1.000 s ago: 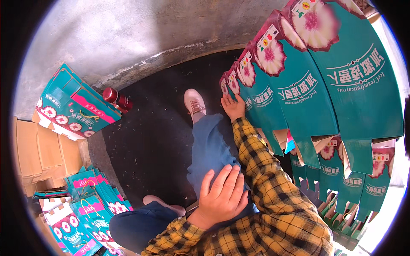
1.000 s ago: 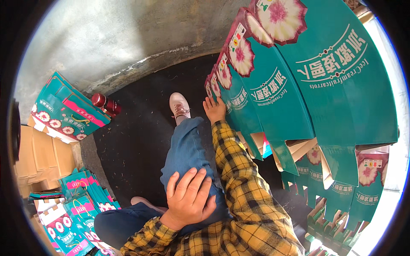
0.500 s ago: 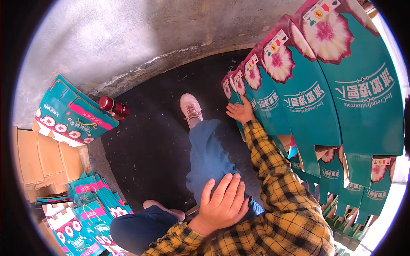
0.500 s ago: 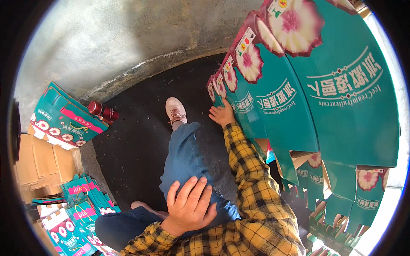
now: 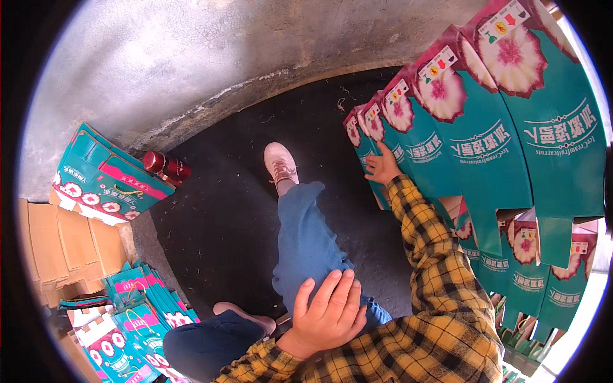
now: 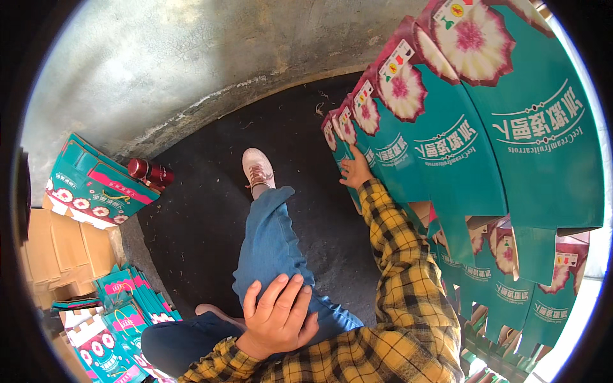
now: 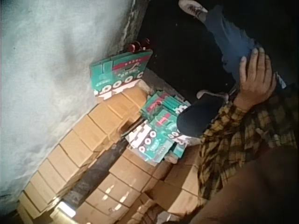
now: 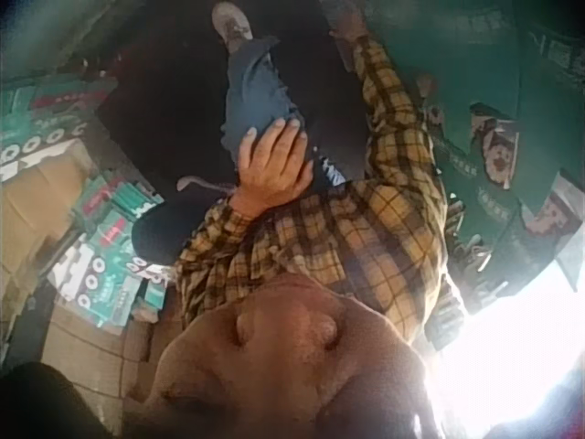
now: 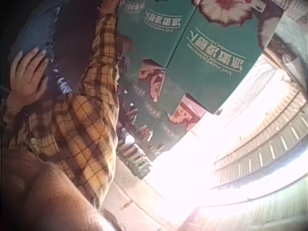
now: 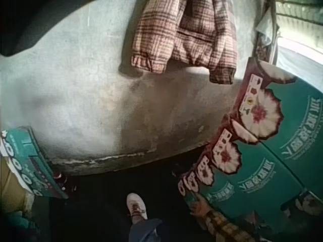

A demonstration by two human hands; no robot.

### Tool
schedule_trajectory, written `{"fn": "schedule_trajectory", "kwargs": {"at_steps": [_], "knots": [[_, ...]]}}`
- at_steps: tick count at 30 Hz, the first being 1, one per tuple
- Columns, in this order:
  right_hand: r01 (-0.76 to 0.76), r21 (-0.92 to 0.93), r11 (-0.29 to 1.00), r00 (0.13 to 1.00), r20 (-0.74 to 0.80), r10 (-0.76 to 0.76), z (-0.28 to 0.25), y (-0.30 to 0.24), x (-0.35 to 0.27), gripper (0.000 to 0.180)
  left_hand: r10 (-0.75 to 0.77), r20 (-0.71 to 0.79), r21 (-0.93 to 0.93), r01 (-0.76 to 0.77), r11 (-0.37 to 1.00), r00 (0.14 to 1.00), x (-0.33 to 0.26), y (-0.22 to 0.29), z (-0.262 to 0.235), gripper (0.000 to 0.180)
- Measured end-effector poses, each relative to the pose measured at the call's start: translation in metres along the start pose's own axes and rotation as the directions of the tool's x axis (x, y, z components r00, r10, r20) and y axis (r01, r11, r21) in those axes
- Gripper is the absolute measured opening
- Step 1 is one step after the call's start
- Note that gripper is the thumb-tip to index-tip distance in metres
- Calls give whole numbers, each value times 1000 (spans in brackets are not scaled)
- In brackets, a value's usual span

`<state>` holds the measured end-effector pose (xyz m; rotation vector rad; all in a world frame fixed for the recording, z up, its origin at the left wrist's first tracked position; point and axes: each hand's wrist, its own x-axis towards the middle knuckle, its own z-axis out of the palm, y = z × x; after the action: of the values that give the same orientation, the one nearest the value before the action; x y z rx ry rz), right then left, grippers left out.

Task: The person assembles cardboard gift boxes by taking flattened cardboard sheets from a stack, folding the sides and flaps into box shapes, and stacking the finished boxes onto a pile.

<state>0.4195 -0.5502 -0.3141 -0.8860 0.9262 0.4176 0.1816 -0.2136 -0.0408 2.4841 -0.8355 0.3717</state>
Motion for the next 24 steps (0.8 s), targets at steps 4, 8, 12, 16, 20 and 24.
{"fn": "schedule_trajectory", "kwargs": {"at_steps": [4,8,12,16,20,24], "knots": [[0,-73,997,998,-57,-4,-3,-15,4,119,-3,0,-1,3,1000,1000,-12,-13,-8,37],[23,-83,996,992,-118,-33,-21,-25,15,119,21,0,-19,-21,1000,1000,-28,-40,-17,37],[42,-103,994,985,-163,-59,-30,-33,22,119,33,1,-22,-33,999,999,-44,-64,-24,38],[58,-114,992,975,-206,-81,-29,-44,24,117,36,2,-20,-36,999,999,-57,-77,-29,37],[100,-110,989,958,-259,-126,-32,-43,23,114,21,-8,-19,-21,1000,1000,-63,-83,-35,35],[116,-127,985,958,-249,-145,-27,-40,18,113,13,-25,-21,-13,1000,1000,-63,-77,-37,35]]}}
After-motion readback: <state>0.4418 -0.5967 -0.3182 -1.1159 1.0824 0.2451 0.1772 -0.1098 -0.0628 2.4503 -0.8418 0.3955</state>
